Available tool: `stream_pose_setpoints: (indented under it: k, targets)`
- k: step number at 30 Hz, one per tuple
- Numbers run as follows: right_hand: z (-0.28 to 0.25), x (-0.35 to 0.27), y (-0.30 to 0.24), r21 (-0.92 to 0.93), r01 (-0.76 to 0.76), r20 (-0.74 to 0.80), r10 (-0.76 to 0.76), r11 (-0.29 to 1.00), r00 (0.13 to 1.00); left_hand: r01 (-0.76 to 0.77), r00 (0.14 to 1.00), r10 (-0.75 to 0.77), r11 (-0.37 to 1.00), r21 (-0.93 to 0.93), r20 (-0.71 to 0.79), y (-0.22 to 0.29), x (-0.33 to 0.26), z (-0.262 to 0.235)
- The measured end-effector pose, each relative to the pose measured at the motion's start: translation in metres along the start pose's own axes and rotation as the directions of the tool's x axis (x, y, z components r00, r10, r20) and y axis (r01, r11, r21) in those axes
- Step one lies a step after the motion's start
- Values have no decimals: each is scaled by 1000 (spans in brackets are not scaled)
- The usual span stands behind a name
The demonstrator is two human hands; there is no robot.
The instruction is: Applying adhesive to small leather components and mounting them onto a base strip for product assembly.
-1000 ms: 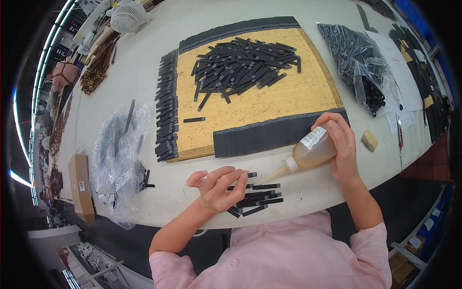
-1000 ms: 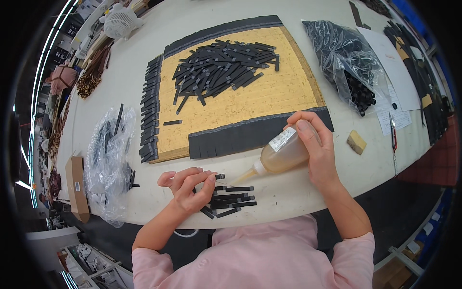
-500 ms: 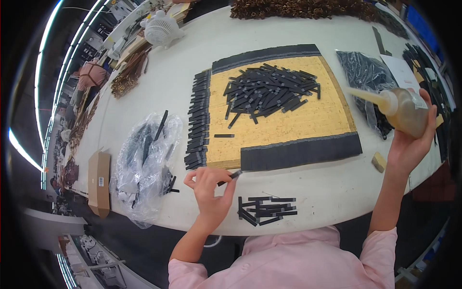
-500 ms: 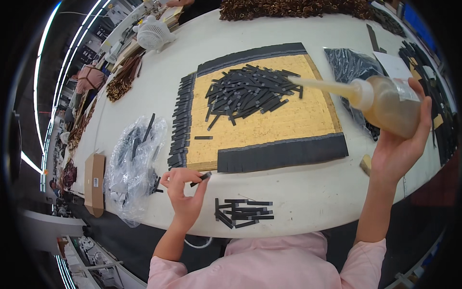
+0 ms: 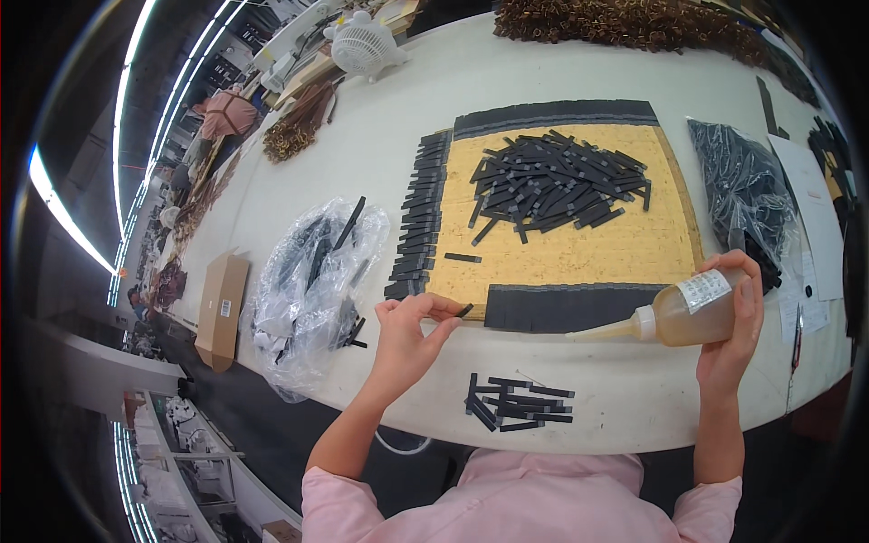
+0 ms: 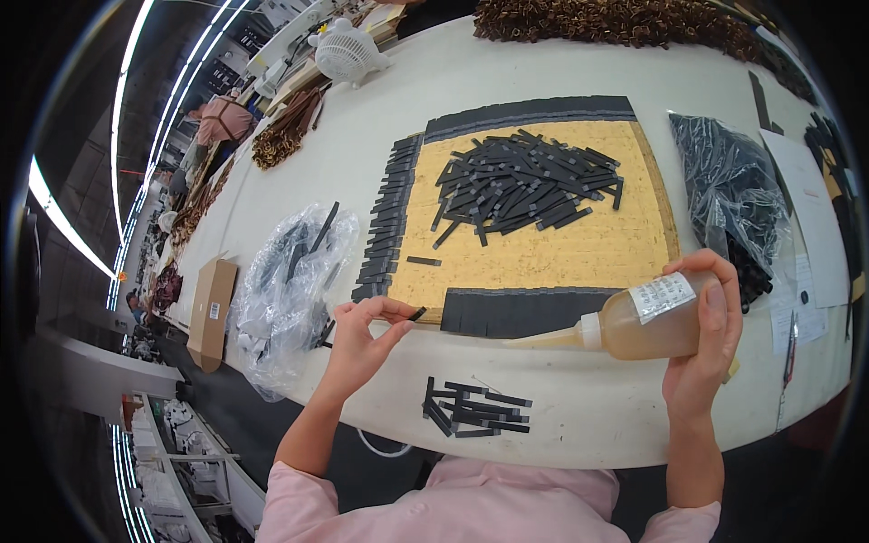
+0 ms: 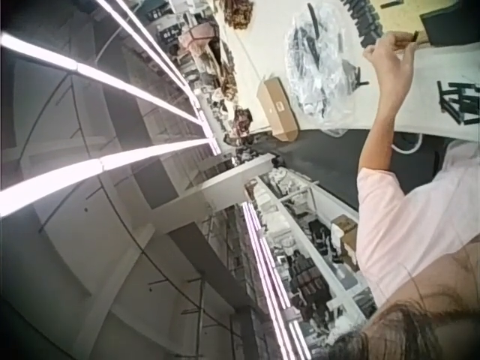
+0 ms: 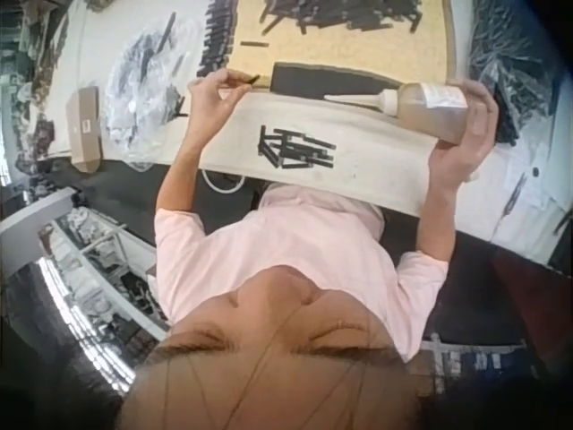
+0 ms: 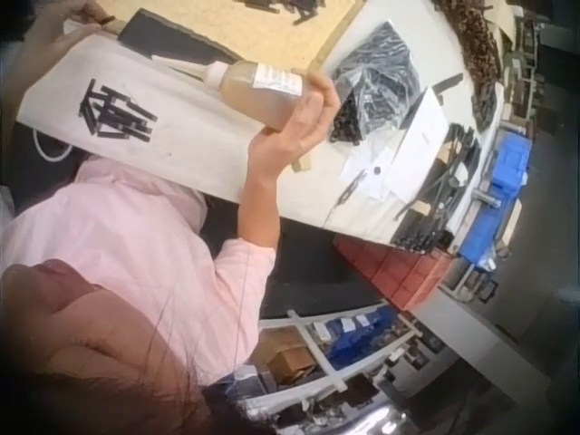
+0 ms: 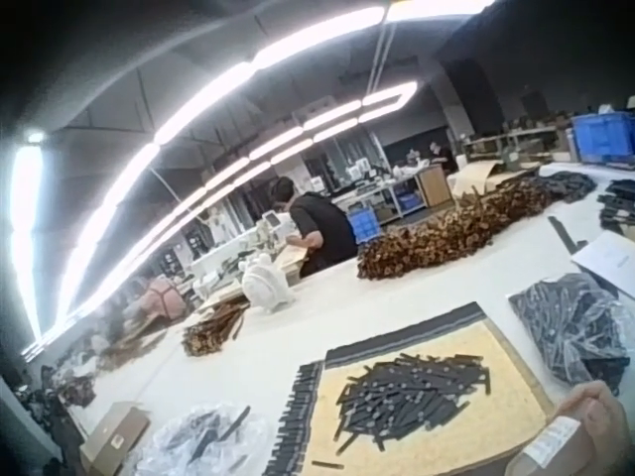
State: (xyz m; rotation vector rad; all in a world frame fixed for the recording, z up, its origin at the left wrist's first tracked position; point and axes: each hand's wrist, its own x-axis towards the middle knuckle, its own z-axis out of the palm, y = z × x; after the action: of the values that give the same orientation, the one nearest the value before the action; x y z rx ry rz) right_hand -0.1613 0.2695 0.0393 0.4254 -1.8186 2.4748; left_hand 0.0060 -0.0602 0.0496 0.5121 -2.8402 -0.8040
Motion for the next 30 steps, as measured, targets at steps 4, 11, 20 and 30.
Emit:
stream_pose_setpoints:
  k: [4,11,20,30]
  targets:
    - [-4,0,-8,27,-7,-6,8,1000,1000,-19,999,21,999,-43,42,-15,12,7]
    - [-3,-1,-11,34,-12,-19,13,999,1000,293,954,-259,913,-285,151,-28,29,20]
    - [-2,-2,-13,48,-33,-7,33,998,999,245,968,-248,967,64,42,-19,39,24]
    - [-5,-1,-8,53,-23,58,20,998,998,246,968,-246,969,4,48,-6,40,33]
